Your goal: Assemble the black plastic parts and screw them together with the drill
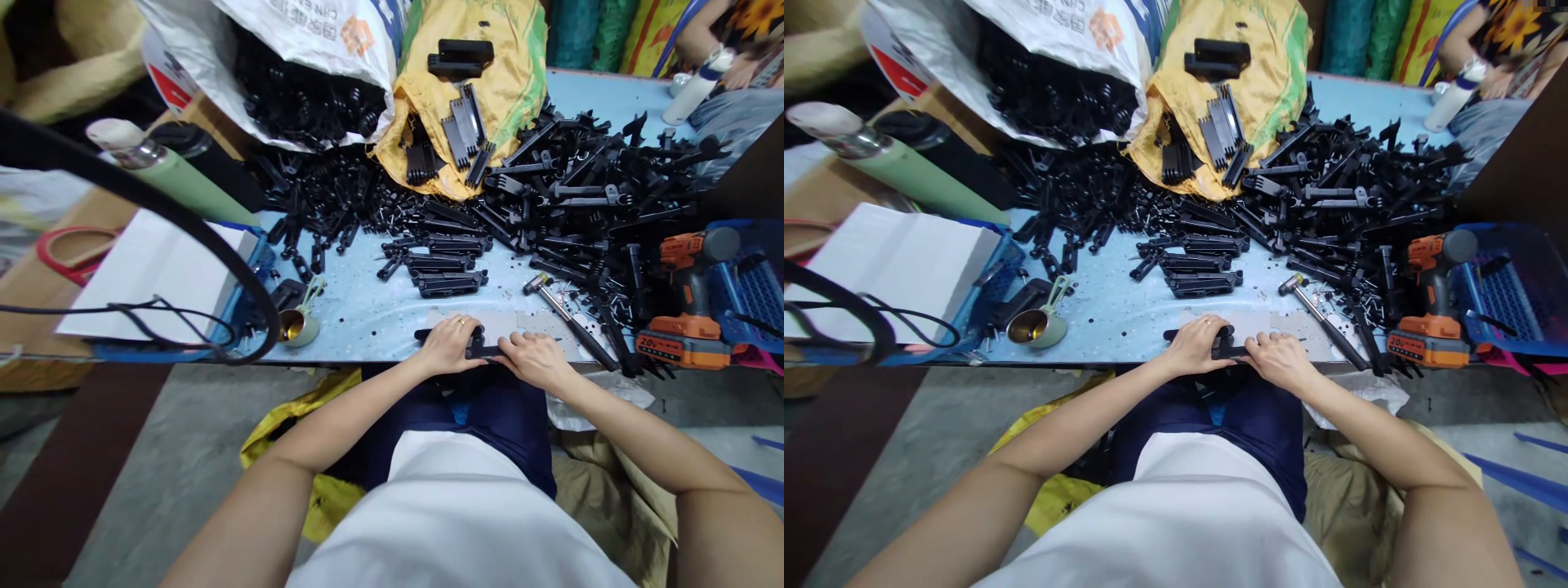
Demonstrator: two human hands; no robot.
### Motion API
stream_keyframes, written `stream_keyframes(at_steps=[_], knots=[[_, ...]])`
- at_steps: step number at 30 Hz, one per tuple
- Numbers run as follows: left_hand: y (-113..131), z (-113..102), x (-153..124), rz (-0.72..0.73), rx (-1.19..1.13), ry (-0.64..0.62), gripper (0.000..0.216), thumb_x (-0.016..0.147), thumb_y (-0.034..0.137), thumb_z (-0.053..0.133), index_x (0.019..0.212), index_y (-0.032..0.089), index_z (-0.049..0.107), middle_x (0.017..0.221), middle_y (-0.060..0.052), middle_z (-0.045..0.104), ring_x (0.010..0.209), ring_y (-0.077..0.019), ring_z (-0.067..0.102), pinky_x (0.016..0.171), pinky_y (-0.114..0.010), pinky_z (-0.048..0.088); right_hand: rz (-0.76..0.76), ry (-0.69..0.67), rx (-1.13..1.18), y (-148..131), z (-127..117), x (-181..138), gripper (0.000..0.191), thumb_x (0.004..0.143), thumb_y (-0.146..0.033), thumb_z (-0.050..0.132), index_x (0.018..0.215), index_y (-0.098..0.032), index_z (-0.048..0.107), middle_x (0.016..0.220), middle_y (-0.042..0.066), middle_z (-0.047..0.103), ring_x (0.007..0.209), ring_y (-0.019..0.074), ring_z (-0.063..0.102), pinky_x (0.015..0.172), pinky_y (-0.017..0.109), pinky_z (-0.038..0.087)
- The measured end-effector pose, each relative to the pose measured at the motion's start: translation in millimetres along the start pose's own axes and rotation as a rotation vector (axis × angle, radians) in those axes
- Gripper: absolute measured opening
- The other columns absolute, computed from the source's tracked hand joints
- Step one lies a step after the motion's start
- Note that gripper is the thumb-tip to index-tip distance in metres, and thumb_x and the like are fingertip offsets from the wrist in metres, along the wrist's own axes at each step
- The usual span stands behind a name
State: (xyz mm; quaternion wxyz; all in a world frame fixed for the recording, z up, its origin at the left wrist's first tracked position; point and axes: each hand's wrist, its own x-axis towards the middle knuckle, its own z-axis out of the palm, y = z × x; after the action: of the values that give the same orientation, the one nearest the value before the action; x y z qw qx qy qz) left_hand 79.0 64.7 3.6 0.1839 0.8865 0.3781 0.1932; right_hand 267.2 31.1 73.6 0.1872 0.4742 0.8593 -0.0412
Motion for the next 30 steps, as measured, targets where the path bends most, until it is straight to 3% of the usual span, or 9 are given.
stream_keyframes(at_steps=[9,14,17,19,20,21,25,27,30], knots=[[-2.5,5.8,-4.1,0.017,-0.049,0.099,0.037,0.076,0.050,0.058,0.093,0.017,0.054,0.086,-0.007,0.062,0.082,-0.0219,0.061,0.071,-0.031,0.048,-0.064,0.044,-0.079,3.1,-23.7,4.2,0.031,0.094,-0.037,0.033,0.103,-0.017,0.055,0.085,0.010,0.062,0.077,0.0197,0.057,0.061,0.028,0.028],[-0.9,2.5,9.2,-0.006,-0.075,0.065,0.046,0.073,0.051,0.062,0.103,0.016,0.054,0.097,-0.010,0.063,0.095,-0.0251,0.058,0.081,-0.036,0.047,-0.127,0.150,-0.062,25.3,-3.0,15.3,0.030,0.092,-0.040,0.038,0.093,-0.017,0.058,0.084,0.008,0.061,0.078,0.0182,0.054,0.062,0.027,0.027],[-34.1,-23.8,26.8,-0.202,-0.068,0.204,0.032,0.085,0.034,0.050,0.111,0.015,0.053,0.113,-0.010,0.059,0.109,-0.0232,0.051,0.094,-0.038,0.039,-0.190,0.263,-0.015,40.7,21.0,21.4,0.034,0.091,-0.043,0.039,0.087,-0.016,0.058,0.086,0.008,0.061,0.079,0.0177,0.054,0.065,0.028,0.030],[-71.4,-50.0,36.7,-0.582,0.026,0.292,0.028,0.090,0.016,0.033,0.107,0.014,0.055,0.109,-0.010,0.060,0.107,-0.0204,0.051,0.096,-0.037,0.036,-0.218,0.310,0.019,46.5,35.7,21.6,0.033,0.091,-0.043,0.040,0.085,-0.016,0.059,0.087,0.008,0.061,0.080,0.0176,0.054,0.068,0.028,0.032],[-91.2,-62.7,40.4,-0.738,0.063,0.250,0.030,0.089,0.010,0.032,0.106,0.013,0.056,0.107,-0.009,0.061,0.106,-0.0202,0.051,0.096,-0.036,0.036,-0.226,0.321,0.039,48.2,41.5,20.7,0.033,0.090,-0.043,0.041,0.084,-0.016,0.059,0.086,0.008,0.061,0.080,0.0176,0.054,0.069,0.028,0.033],[-109.8,-73.8,43.3,-0.796,0.069,0.219,0.029,0.085,0.008,0.037,0.104,0.010,0.058,0.105,-0.011,0.062,0.104,-0.0223,0.052,0.093,-0.036,0.038,-0.229,0.327,0.063,49.3,45.9,19.8,0.032,0.090,-0.043,0.041,0.085,-0.016,0.059,0.085,0.007,0.061,0.080,0.0176,0.054,0.069,0.028,0.034],[-156.4,-92.3,51.5,-0.815,0.110,0.029,0.018,0.077,0.014,0.054,0.091,0.009,0.064,0.095,-0.012,0.066,0.096,-0.0242,0.058,0.086,-0.031,0.042,-0.172,0.363,0.159,56.8,47.3,24.9,0.033,0.090,-0.045,0.041,0.091,-0.018,0.060,0.090,0.007,0.062,0.083,0.0187,0.054,0.071,0.029,0.038],[-162.7,-89.7,54.7,-0.805,0.164,-0.065,0.018,0.077,0.016,0.053,0.089,0.011,0.065,0.093,-0.010,0.068,0.095,-0.0237,0.059,0.084,-0.029,0.043,-0.057,0.399,0.181,66.0,39.5,36.9,0.031,0.091,-0.040,0.039,0.095,-0.017,0.060,0.093,0.009,0.063,0.087,0.0203,0.054,0.074,0.030,0.040],[-162.3,-84.4,55.8,-0.790,0.202,-0.083,0.021,0.074,0.010,0.051,0.088,0.013,0.065,0.093,-0.009,0.068,0.096,-0.0245,0.059,0.084,-0.029,0.043,0.207,0.422,0.194,84.6,21.3,61.0,0.025,0.089,-0.028,0.041,0.099,-0.015,0.060,0.097,0.012,0.062,0.091,0.0232,0.054,0.075,0.032,0.041]])
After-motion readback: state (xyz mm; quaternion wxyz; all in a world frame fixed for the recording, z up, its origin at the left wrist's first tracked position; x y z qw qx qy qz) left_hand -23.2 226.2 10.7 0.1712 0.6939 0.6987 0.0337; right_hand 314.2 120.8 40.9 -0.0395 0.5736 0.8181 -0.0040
